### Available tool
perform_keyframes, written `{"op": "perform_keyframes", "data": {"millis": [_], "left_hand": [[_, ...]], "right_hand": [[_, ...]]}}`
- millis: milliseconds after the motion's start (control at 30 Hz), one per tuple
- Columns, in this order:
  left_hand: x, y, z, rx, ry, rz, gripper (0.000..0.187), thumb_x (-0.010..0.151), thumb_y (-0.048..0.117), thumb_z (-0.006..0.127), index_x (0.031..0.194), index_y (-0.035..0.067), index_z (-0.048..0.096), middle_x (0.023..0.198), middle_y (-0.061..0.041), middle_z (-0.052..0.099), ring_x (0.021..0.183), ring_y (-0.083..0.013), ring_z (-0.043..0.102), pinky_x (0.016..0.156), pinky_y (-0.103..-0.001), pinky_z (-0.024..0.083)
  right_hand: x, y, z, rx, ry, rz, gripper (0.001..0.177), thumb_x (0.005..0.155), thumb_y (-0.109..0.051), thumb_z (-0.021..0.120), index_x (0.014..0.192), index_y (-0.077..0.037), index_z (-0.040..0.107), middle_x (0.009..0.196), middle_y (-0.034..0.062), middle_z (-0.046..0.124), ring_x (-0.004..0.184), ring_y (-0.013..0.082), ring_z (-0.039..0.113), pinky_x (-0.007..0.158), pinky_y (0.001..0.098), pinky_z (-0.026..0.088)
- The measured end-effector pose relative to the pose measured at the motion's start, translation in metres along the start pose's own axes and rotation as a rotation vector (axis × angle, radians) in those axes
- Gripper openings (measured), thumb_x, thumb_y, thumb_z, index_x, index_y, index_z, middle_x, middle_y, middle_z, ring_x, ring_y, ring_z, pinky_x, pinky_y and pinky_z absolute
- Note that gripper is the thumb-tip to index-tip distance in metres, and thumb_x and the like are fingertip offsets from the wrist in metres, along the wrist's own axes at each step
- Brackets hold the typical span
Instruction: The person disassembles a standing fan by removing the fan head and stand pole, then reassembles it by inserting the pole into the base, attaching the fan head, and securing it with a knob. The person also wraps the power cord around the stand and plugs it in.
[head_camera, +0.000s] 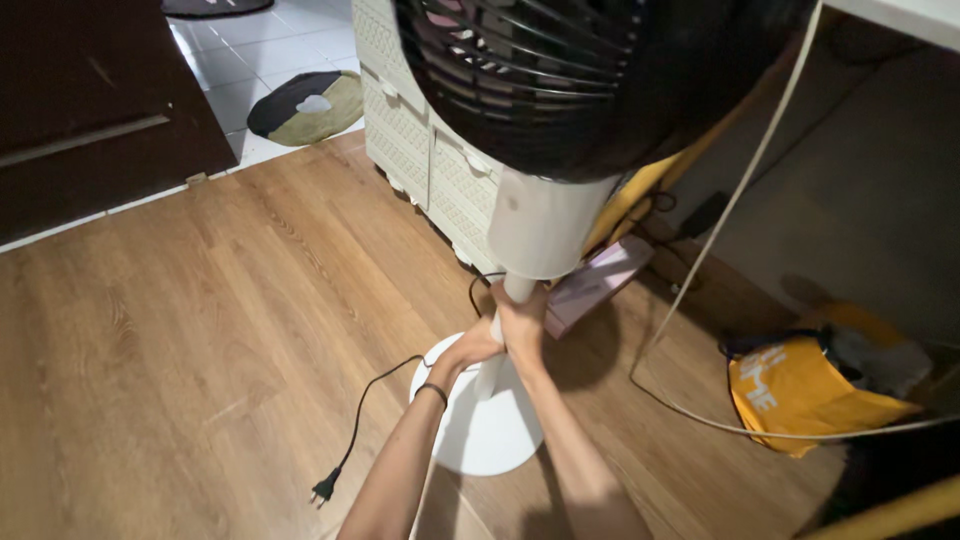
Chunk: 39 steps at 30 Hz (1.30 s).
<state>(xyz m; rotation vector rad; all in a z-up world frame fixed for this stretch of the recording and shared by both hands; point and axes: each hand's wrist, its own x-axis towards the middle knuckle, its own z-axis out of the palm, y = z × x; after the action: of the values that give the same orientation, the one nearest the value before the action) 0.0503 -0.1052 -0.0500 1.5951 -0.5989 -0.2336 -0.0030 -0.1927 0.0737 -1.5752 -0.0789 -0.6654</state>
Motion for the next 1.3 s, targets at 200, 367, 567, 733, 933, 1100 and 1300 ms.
{"op": "perform_keyframes", "data": {"millis": [200,367,567,733,933,1100,1300], "left_hand": [[0.003,-0.03,0.001,-0.019,-0.017,-0.097,0.045,0.088,0.019,0.074,0.126,-0.002,0.065,0.119,-0.014,0.074,0.11,-0.0199,0.065,0.097,-0.037,0.053],[-0.019,-0.023,-0.007,0.02,-0.167,-0.078,0.057,0.075,0.018,0.085,0.126,-0.001,0.067,0.118,-0.013,0.074,0.108,-0.0217,0.068,0.098,-0.037,0.054],[-0.066,-0.027,-0.01,0.221,0.085,0.028,0.07,0.076,0.024,0.088,0.137,0.005,0.059,0.131,-0.014,0.069,0.122,-0.0264,0.064,0.106,-0.038,0.046],[-0.068,-0.003,0.006,0.225,0.291,-0.062,0.061,0.073,0.029,0.091,0.118,0.001,0.061,0.112,-0.017,0.074,0.105,-0.0288,0.073,0.094,-0.037,0.056],[-0.085,0.035,0.034,0.174,0.558,0.073,0.052,0.079,0.028,0.087,0.117,0.0,0.064,0.107,-0.02,0.074,0.104,-0.0299,0.073,0.091,-0.039,0.055],[-0.085,0.032,0.05,0.147,0.652,0.034,0.047,0.082,0.026,0.084,0.118,0.002,0.065,0.109,-0.018,0.075,0.104,-0.0307,0.072,0.093,-0.039,0.054],[-0.068,-0.038,0.012,-0.536,0.318,-0.066,0.075,0.077,0.029,0.082,0.141,0.009,0.048,0.145,-0.011,0.055,0.135,-0.0211,0.052,0.111,-0.032,0.04]], "right_hand": [[-0.002,0.008,0.0,-0.046,0.034,-0.075,0.02,0.079,-0.011,0.074,0.089,0.003,0.065,0.08,0.0109,0.07,0.072,0.02,0.067,0.066,0.037,0.052],[0.006,0.009,-0.008,-0.046,-0.121,0.068,0.016,0.08,-0.011,0.077,0.085,0.001,0.067,0.077,0.0102,0.07,0.068,0.0175,0.066,0.061,0.0348,0.052],[0.011,0.009,-0.017,0.055,-0.279,0.079,0.017,0.084,-0.007,0.077,0.094,-0.003,0.064,0.084,0.0035,0.067,0.074,0.0131,0.063,0.066,0.0312,0.052],[0.017,0.004,-0.018,0.109,-0.357,0.091,0.024,0.08,-0.002,0.078,0.097,-0.005,0.061,0.087,0.0022,0.065,0.08,0.0121,0.063,0.072,0.0296,0.053],[0.011,0.008,-0.011,0.04,-0.309,0.058,0.02,0.081,0.0,0.076,0.095,-0.003,0.062,0.085,0.0032,0.064,0.077,0.0136,0.063,0.07,0.0304,0.053],[0.012,0.01,-0.012,0.099,-0.252,0.034,0.022,0.082,0.001,0.075,0.097,-0.004,0.06,0.087,0.0021,0.063,0.078,0.0126,0.062,0.07,0.0301,0.053],[0.008,0.012,-0.01,0.11,-0.282,-0.02,0.021,0.085,0.001,0.076,0.1,-0.004,0.061,0.09,0.0033,0.063,0.082,0.0132,0.062,0.073,0.0298,0.053]]}}
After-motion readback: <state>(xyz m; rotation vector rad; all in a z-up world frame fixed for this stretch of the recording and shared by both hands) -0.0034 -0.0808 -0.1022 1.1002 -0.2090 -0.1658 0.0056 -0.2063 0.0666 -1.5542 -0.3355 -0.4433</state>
